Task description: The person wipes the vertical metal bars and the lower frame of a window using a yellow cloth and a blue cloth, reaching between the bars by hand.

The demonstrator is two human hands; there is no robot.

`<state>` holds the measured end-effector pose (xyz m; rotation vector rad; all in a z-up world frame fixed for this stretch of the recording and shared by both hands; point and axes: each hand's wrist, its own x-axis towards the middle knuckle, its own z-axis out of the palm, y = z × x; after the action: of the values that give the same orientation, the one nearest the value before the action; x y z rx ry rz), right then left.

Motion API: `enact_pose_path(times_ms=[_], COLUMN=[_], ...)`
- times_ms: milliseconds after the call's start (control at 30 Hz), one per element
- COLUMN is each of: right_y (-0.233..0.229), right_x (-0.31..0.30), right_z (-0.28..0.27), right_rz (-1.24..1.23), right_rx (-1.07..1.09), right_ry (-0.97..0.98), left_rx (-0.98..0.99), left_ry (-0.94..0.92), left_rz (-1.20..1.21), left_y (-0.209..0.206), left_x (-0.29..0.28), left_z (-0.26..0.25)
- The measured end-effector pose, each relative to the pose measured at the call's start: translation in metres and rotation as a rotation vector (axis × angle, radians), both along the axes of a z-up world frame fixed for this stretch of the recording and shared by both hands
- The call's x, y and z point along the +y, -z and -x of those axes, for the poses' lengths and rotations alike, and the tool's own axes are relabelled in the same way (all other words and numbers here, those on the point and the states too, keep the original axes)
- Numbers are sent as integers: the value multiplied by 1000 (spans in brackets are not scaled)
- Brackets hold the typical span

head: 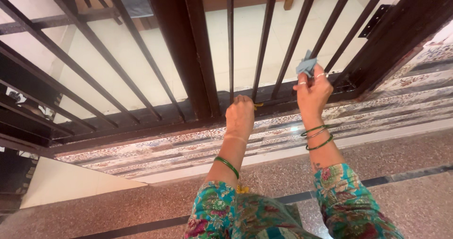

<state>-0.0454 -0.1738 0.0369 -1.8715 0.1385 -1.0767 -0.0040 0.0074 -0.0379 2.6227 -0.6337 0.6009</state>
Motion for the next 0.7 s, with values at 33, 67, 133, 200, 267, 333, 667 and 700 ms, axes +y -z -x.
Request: enact_pose_path(times_ms=[33,67,133,200,267,333,667,700], right_y=[6,14,30,51,65,74,80,73], right_x=[3,4,5,5,2,-3,18,22], right_z=[1,2,3,6,4,2,37,37], right_rz=[4,8,-26,-51,-62,-99,173,213], right_rx=[33,67,102,128,130,149,356,332], right_ry=[7,14,-1,-21,-42,-49,209,184], left_rx=[2,4,-9,-34,-36,-30,-20,-21], left_ry=[-1,-1,-9,-17,-27,-31,-17,-20], left_rz=[6,13,8,-20,-19,-15,-27,-31], left_y=[1,2,4,8,9,8,4,5], left_x=[0,0,-2,-3,-4,-5,0,-1], left_z=[0,-1,-3,-5,-6,-6,0,0])
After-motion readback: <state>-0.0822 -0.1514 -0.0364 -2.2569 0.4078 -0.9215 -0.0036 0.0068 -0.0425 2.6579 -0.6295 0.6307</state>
